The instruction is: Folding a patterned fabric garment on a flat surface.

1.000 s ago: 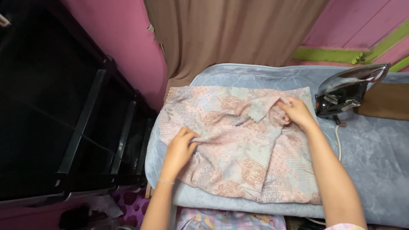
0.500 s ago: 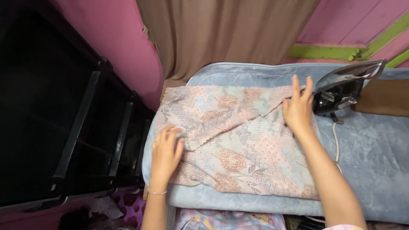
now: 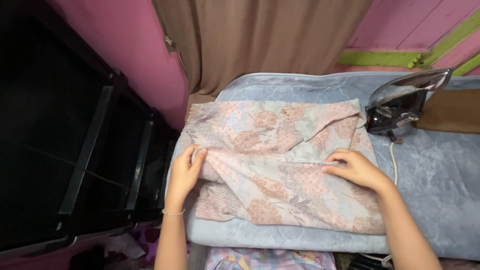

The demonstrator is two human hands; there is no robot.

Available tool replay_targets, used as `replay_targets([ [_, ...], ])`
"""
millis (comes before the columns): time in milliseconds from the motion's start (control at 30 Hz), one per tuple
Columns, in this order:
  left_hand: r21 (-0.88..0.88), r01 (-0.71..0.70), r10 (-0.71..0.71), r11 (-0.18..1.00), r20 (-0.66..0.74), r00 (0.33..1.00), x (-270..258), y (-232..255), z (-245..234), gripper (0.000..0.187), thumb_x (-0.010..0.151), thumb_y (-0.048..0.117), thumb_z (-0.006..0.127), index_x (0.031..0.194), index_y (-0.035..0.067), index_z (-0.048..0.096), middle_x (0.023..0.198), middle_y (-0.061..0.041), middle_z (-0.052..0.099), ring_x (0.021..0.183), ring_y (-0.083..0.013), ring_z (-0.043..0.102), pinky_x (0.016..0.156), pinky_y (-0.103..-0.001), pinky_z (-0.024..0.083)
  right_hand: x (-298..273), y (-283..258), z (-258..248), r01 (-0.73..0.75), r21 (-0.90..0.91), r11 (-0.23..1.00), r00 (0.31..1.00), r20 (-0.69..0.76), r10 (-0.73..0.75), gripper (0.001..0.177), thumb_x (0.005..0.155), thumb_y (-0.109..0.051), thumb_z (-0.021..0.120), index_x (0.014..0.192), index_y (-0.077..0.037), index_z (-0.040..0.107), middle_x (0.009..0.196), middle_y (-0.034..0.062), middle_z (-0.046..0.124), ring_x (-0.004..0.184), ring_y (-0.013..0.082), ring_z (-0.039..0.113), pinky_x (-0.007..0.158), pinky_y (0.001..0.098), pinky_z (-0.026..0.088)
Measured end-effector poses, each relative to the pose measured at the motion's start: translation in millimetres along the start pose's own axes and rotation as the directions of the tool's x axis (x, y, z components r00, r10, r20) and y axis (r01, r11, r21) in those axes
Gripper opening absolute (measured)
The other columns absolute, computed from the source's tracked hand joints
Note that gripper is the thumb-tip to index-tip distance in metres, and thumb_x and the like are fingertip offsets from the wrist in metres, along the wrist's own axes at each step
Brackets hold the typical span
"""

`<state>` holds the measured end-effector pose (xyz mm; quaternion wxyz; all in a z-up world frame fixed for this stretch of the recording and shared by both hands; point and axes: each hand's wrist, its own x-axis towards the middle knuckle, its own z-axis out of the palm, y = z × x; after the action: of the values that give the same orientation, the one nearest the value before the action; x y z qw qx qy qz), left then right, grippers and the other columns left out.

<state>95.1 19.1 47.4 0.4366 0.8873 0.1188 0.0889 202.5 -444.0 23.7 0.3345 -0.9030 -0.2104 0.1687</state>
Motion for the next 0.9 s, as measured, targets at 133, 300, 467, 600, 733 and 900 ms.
replay_targets([
  [133, 0.298, -0.117, 0.175, 0.947, -0.177, 0.969, 7.8, 4.8, 15.5, 0.029, 0.094, 0.028, 0.073, 0.115, 0.008, 0.071, 0.099, -0.017, 0.068, 0.091, -0.0348, 0.066, 0.08, -0.043, 0.05, -11.8, 37.5, -8.5, -0.051, 0.284, 0.957, 0.991, -0.103, 0.084, 0.029, 0.091, -0.023, 0.076, 0.112, -0.004, 0.078, 0.094, 0.0069, 0.07, 0.086, 0.0158, 0.059, 0.077, 0.032, 0.05],
  [300, 0.268, -0.469, 0.498, 0.842, -0.051, 0.866, 5.0, 13.8, 46.7, 0.036, 0.087, 0.025, 0.074, 0.118, 0.008, 0.068, 0.126, -0.011, 0.065, 0.116, -0.0342, 0.06, 0.095, -0.045, 0.045, -13.2, 34.7, -38.7, -0.141, 0.273, 0.952, 0.972, -0.143, 0.185, 0.034, 0.097, -0.027, 0.061, 0.126, -0.011, 0.07, 0.105, 0.0001, 0.074, 0.091, 0.0109, 0.062, 0.082, 0.0274, 0.05],
  [467, 0.131, -0.605, 0.59, 0.785, 0.135, 0.796, 4.0, 21.8, 76.5, 0.035, 0.089, 0.026, 0.074, 0.121, 0.013, 0.068, 0.128, -0.006, 0.066, 0.122, -0.0298, 0.06, 0.101, -0.043, 0.045, -22.0, 119.5, -30.4, -0.055, -0.141, 0.988, 0.971, -0.237, 0.021, 0.035, 0.099, -0.029, 0.061, 0.125, -0.01, 0.071, 0.115, 0.0058, 0.071, 0.103, 0.0109, 0.061, 0.088, 0.0264, 0.048],
  [600, 0.044, -0.599, 0.568, 0.8, 0.267, 0.778, 3.1, 28.5, 89.9, 0.046, 0.088, 0.027, 0.075, 0.13, 0.013, 0.065, 0.133, -0.006, 0.064, 0.123, -0.029, 0.058, 0.101, -0.043, 0.044, -39.2, 97.4, -24.6, -0.27, -0.086, 0.959, 0.946, -0.208, 0.247, 0.038, 0.091, -0.032, 0.074, 0.123, -0.011, 0.073, 0.103, 0.0107, 0.069, 0.09, 0.0165, 0.062, 0.08, 0.0303, 0.051],
  [733, 0.087, -0.608, 0.558, 0.789, 0.314, 0.768, 1.9, 32.4, 97.6, 0.056, 0.083, 0.028, 0.077, 0.135, 0.014, 0.062, 0.134, -0.007, 0.062, 0.121, -0.0292, 0.056, 0.099, -0.043, 0.042, -56.7, 105.7, -7.0, -0.368, 0.01, 0.93, 0.924, -0.108, 0.366, 0.031, 0.084, -0.026, 0.086, 0.103, -0.003, 0.075, 0.083, 0.0118, 0.072, 0.076, 0.0173, 0.063, 0.07, 0.0308, 0.055],
  [900, 0.084, -0.56, 0.509, 0.824, 0.325, 0.797, 0.7, 35.7, 96.0, 0.06, 0.081, 0.03, 0.079, 0.136, 0.016, 0.061, 0.132, -0.008, 0.061, 0.118, -0.0292, 0.056, 0.096, -0.043, 0.042, -96.0, 83.4, -24.6, -0.01, 0.489, 0.872, 0.866, -0.432, 0.252, 0.019, 0.091, -0.007, 0.072, 0.11, -0.004, 0.067, 0.097, 0.0059, 0.07, 0.085, 0.0123, 0.064, 0.075, 0.0273, 0.052],
])
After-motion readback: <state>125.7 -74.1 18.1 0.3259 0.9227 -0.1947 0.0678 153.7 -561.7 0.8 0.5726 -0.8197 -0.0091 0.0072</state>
